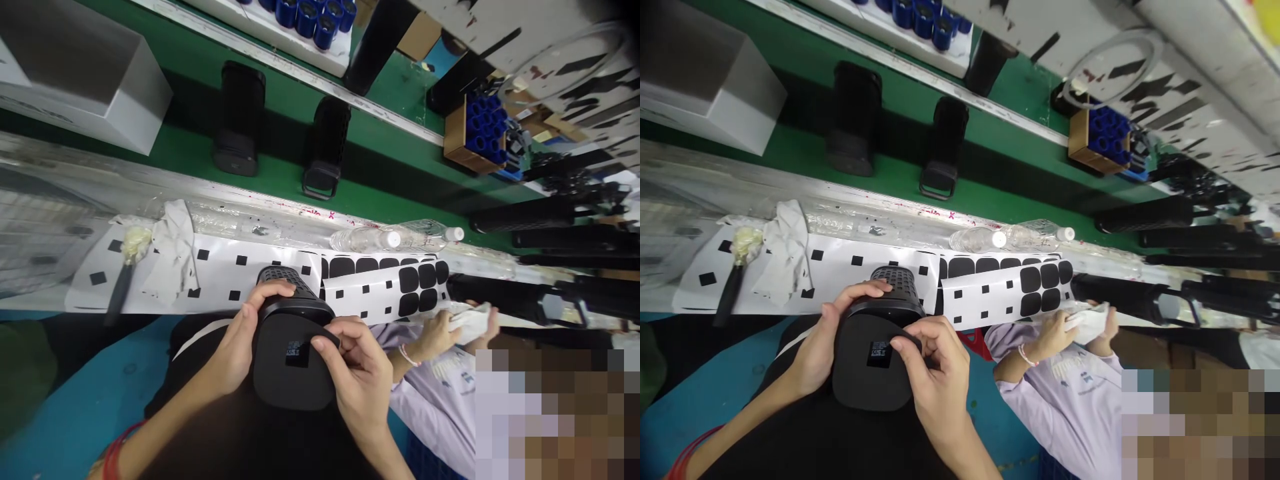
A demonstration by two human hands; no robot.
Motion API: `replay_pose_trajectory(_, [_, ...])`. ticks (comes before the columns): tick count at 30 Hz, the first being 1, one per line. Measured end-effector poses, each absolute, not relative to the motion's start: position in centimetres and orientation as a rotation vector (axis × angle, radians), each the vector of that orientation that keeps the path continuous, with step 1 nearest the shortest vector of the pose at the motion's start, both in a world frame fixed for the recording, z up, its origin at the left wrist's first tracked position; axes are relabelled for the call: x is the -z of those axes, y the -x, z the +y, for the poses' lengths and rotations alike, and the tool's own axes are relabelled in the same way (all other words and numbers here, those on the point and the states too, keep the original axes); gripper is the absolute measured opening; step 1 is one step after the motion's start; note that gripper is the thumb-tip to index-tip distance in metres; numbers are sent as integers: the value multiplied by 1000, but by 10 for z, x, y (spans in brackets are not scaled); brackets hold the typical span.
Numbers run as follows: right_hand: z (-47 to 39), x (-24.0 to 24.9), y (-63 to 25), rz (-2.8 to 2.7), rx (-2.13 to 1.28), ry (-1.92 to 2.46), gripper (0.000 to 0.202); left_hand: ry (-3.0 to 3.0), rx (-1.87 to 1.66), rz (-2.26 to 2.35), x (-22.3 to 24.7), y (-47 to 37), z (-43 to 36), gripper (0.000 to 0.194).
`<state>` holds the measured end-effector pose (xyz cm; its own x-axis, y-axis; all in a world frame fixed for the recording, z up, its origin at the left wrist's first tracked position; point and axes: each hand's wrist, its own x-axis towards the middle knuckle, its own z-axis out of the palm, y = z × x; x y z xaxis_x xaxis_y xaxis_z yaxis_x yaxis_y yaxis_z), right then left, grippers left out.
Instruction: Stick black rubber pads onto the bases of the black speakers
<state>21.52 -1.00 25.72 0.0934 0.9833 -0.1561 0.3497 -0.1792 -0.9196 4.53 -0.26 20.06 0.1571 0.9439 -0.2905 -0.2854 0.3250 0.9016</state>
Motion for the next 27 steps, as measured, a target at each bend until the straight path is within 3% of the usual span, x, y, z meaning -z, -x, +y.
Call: replay_pose_trajectory(27, [-10,-257,-215,-1311,-1052,1596,15,-817,-1042,1024,-198,-47,-3,55])
